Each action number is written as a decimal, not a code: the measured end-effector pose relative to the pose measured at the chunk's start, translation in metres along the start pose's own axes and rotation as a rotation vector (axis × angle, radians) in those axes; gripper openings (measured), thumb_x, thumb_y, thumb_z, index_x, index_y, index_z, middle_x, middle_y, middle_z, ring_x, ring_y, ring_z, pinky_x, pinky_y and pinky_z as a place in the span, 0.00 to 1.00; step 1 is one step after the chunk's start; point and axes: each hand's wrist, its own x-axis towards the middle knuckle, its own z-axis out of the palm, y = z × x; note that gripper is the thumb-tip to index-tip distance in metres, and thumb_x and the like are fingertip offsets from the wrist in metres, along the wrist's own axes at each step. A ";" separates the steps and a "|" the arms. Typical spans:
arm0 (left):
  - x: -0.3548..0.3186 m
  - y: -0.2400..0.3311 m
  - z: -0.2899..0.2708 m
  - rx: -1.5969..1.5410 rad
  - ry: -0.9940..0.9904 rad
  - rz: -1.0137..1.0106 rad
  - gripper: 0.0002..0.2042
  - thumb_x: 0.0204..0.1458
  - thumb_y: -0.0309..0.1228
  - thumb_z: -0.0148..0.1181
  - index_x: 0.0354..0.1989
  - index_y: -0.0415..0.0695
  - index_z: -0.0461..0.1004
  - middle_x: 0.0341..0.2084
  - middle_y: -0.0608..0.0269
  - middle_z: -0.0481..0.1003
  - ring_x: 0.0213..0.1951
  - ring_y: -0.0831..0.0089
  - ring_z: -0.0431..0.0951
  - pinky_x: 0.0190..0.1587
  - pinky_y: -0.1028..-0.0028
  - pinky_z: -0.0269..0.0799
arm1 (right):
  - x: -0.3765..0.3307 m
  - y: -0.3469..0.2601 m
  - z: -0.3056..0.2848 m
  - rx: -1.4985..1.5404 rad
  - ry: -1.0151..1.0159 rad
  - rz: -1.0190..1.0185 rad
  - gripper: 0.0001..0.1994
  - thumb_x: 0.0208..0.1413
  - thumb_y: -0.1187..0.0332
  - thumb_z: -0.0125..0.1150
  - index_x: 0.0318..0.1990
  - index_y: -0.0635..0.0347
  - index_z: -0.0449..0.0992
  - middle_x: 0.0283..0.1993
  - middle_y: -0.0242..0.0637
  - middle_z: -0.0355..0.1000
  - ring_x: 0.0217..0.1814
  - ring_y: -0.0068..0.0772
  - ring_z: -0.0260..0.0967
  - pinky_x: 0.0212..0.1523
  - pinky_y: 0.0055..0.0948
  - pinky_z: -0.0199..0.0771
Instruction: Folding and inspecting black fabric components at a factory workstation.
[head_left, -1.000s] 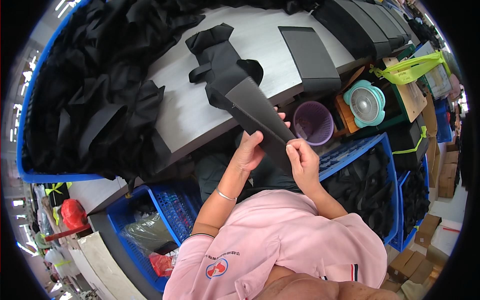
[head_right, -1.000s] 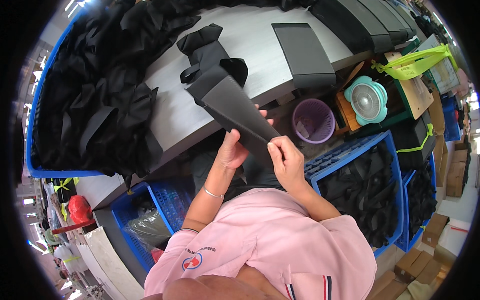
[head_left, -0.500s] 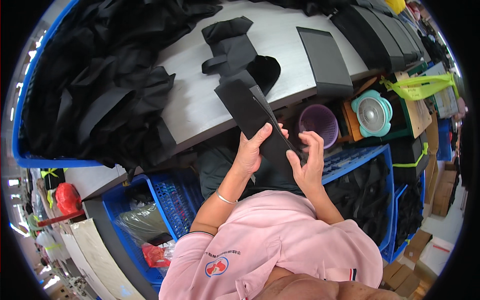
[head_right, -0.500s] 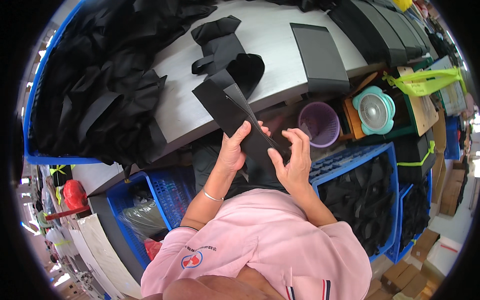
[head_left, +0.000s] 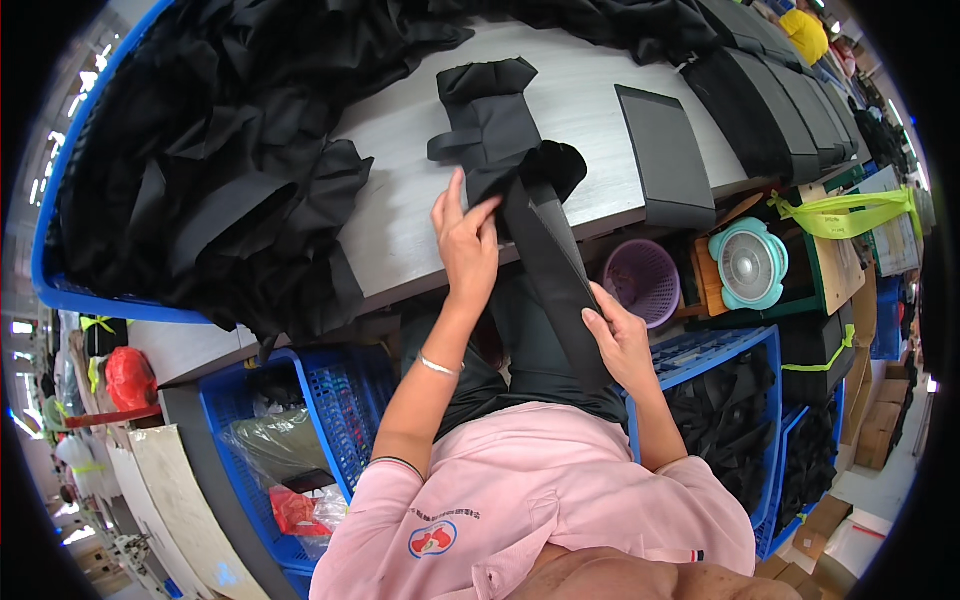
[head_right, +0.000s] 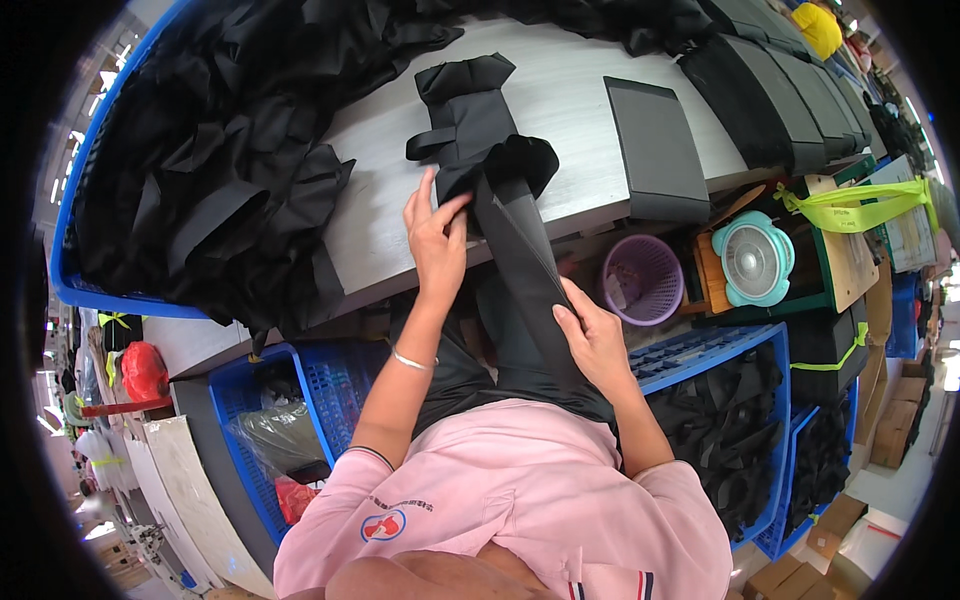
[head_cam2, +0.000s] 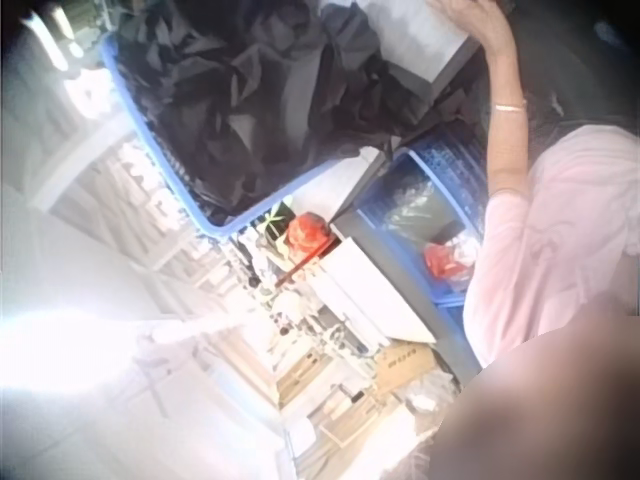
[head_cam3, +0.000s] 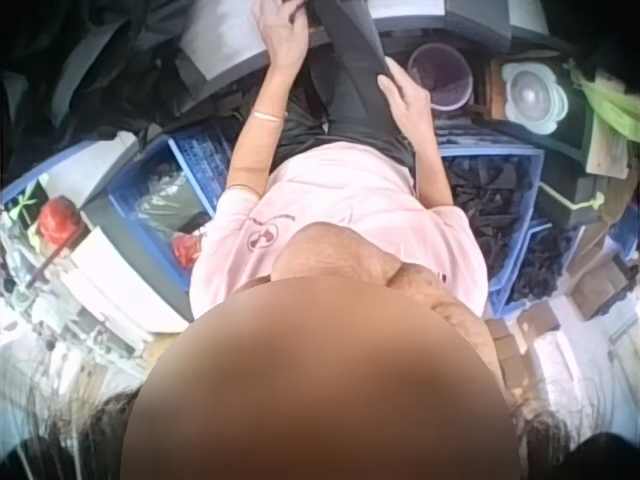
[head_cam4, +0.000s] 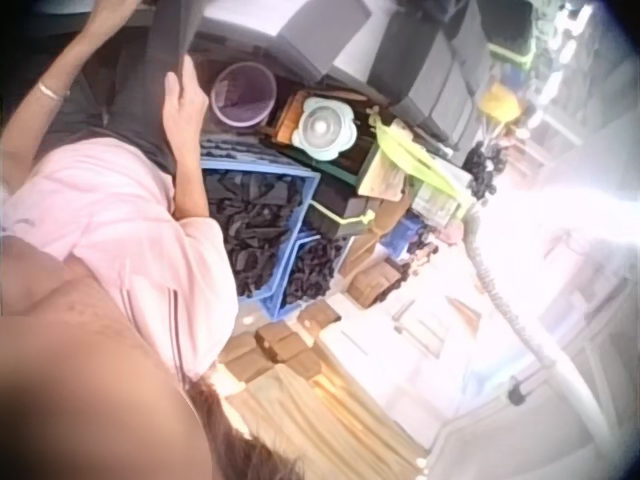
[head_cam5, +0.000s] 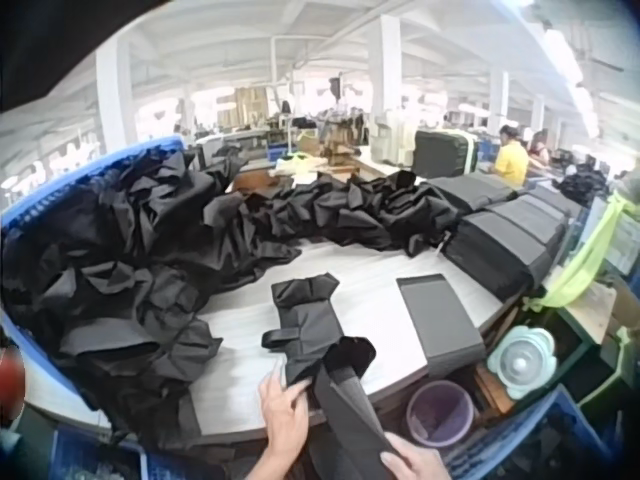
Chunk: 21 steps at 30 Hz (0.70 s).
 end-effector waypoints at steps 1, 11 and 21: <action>0.009 -0.002 0.004 -0.067 -0.081 0.018 0.16 0.48 0.13 0.54 0.46 0.35 0.80 0.69 0.51 0.60 0.66 0.50 0.60 0.63 0.64 0.64 | 0.005 -0.006 0.001 -0.001 0.004 -0.003 0.19 0.63 0.72 0.57 0.62 0.62 0.71 0.42 0.44 0.78 0.35 0.21 0.71 0.42 0.21 0.71; 0.023 0.049 -0.003 -0.294 -0.369 0.326 0.18 0.41 0.08 0.45 0.41 0.29 0.76 0.66 0.55 0.66 0.69 0.52 0.60 0.67 0.63 0.61 | 0.072 -0.034 0.010 -0.410 0.111 -0.212 0.16 0.58 0.73 0.57 0.54 0.67 0.73 0.29 0.58 0.73 0.33 0.62 0.73 0.32 0.49 0.72; -0.025 0.067 -0.026 -0.386 -0.490 0.383 0.23 0.46 0.12 0.57 0.52 0.44 0.80 0.62 0.56 0.71 0.66 0.53 0.65 0.60 0.64 0.69 | 0.109 0.044 0.034 0.125 0.130 -0.391 0.07 0.58 0.71 0.58 0.42 0.63 0.74 0.42 0.41 0.75 0.46 0.36 0.74 0.42 0.34 0.74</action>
